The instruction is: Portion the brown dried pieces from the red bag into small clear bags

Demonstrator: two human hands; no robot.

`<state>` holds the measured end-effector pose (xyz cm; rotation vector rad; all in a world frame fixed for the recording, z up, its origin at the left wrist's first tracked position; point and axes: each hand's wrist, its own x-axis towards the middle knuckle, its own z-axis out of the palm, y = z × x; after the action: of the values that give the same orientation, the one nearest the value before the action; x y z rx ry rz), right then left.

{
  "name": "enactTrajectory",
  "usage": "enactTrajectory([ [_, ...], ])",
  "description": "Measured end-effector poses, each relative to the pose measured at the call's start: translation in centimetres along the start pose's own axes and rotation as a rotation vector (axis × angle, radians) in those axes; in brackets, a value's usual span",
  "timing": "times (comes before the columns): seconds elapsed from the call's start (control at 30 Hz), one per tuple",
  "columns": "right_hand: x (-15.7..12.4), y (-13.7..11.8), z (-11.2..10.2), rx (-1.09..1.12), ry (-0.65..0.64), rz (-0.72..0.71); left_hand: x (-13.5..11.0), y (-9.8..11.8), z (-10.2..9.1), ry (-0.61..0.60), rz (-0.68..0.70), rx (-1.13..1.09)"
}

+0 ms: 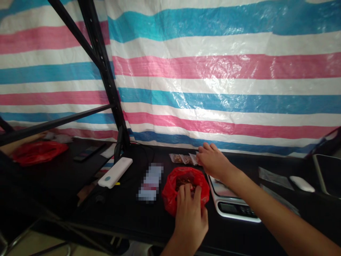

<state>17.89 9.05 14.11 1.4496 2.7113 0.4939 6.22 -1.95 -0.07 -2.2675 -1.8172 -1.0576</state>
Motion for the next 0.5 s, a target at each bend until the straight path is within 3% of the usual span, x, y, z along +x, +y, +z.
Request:
enactTrajectory([
  [0.13, -0.5, -1.1, -1.4, 0.227, -0.033, -0.053, 0.5, 1.0, -0.2, 0.168, 0.04, 0.01],
  [0.23, -1.5, -0.7, -0.8, 0.407, 0.007, 0.0, 0.3, 1.7, -0.3, 0.209, 0.087, 0.002],
  [0.4, -5.8, 3.6, 2.9, 0.517, 0.156, 0.265, -0.1, 2.0, -0.7, 0.141, 0.119, -0.059],
  [0.5, -8.9, 6.0, 5.5, 0.425, 0.14, 0.46, 0.1, 1.7, -0.8, 0.076, 0.098, -0.103],
])
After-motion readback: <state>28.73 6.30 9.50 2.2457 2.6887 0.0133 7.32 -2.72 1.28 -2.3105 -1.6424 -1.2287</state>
